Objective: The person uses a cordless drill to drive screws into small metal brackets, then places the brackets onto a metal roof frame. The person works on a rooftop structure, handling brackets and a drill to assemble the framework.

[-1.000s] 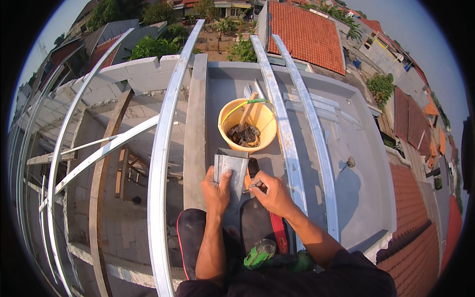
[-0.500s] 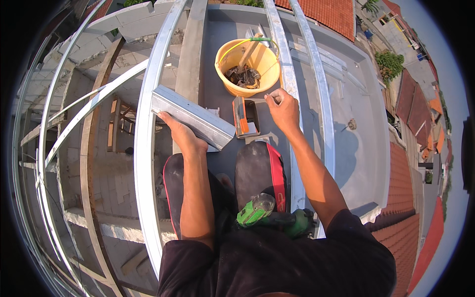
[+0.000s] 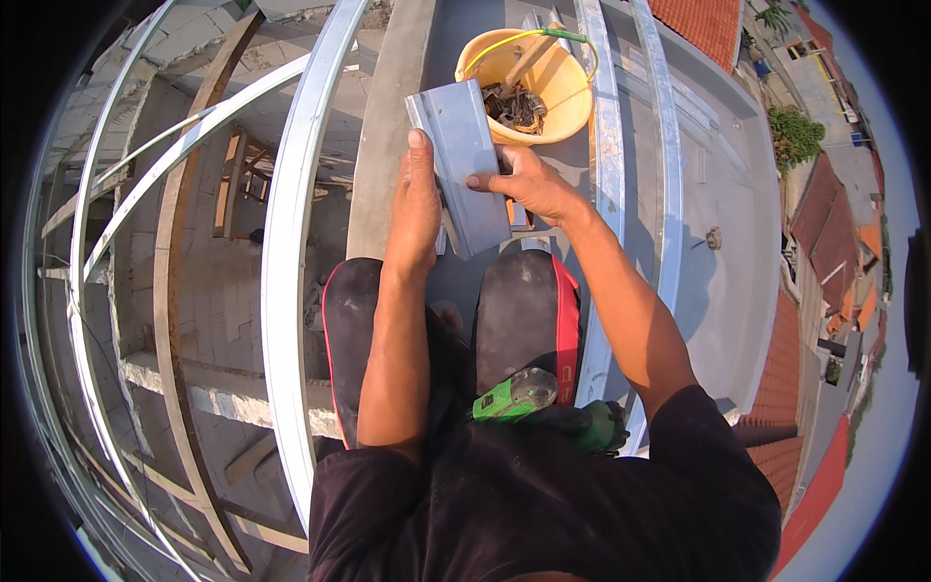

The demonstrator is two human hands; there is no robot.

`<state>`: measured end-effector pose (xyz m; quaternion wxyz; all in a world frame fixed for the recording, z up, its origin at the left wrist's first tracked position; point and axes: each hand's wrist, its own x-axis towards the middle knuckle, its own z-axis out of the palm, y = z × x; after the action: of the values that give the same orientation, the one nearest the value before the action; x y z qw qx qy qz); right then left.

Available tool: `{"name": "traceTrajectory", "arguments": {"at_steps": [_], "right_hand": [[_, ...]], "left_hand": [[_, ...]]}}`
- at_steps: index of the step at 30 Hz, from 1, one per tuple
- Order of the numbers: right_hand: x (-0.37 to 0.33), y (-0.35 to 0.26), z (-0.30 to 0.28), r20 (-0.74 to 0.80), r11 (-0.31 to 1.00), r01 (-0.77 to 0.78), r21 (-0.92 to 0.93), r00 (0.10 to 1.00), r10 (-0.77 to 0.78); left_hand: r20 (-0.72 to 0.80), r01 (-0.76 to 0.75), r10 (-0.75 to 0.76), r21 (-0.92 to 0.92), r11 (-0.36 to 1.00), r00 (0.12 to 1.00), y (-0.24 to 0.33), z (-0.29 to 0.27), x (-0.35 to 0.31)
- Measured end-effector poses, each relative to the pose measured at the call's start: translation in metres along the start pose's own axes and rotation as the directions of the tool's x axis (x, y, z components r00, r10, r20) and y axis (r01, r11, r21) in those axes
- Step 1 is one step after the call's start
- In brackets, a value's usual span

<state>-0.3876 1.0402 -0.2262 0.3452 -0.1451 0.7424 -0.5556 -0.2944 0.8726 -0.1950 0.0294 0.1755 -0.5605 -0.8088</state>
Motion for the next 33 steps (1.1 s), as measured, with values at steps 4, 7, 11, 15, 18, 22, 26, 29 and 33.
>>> {"name": "traceTrajectory", "arguments": {"at_steps": [4, 7, 11, 15, 18, 22, 26, 29, 33], "right_hand": [[0.037, 0.054, 0.011, -0.089, 0.94, -0.342, 0.011, 0.936, 0.342], [0.062, 0.122, 0.015, -0.076, 0.917, -0.397, 0.025, 0.914, 0.398], [0.092, 0.13, 0.045, -0.07, 0.841, -0.52, -0.149, 0.854, 0.515], [0.099, 0.165, 0.052, 0.135, 0.794, -0.534, 0.29, 0.844, 0.518], [0.073, 0.177, 0.064, 0.161, 0.836, -0.537, 0.115, 0.84, 0.518], [0.008, 0.198, 0.05, 0.495, 0.911, -0.292, -0.291, 0.769, 0.405], [-0.115, 0.272, 0.068, -0.119, 0.957, -0.243, -0.16, 0.967, 0.226], [-0.149, 0.311, 0.083, -0.552, 0.91, -0.292, -0.296, 0.829, 0.087], [-0.129, 0.331, 0.082, -0.797, 0.626, -0.671, -0.398, 0.59, 0.126]], "left_hand": [[-0.392, -0.222, 0.437, 0.484, 0.846, 0.809, 0.013, -0.017, 0.005], [-0.494, -0.344, 0.356, 0.12, 0.931, 0.793, 0.027, -0.024, 0.006], [-0.452, -0.32, 0.233, -0.126, 0.939, 0.861, 0.027, -0.023, 0.004], [-0.393, -0.31, 0.257, -0.076, 0.948, 0.883, 0.025, -0.02, 0.004], [-0.37, -0.261, 0.2, -0.123, 0.957, 0.907, 0.022, -0.021, 0.004], [-0.349, -0.222, 0.157, -0.155, 0.963, 0.924, 0.019, -0.021, 0.004], [-0.311, -0.202, 0.14, -0.175, 0.964, 0.94, 0.016, -0.019, 0.002], [-0.282, -0.165, 0.11, -0.179, 0.97, 0.953, 0.012, -0.014, 0.002], [-0.201, -0.107, 0.069, -0.184, 0.977, 0.977, 0.005, -0.002, 0.005]]}}
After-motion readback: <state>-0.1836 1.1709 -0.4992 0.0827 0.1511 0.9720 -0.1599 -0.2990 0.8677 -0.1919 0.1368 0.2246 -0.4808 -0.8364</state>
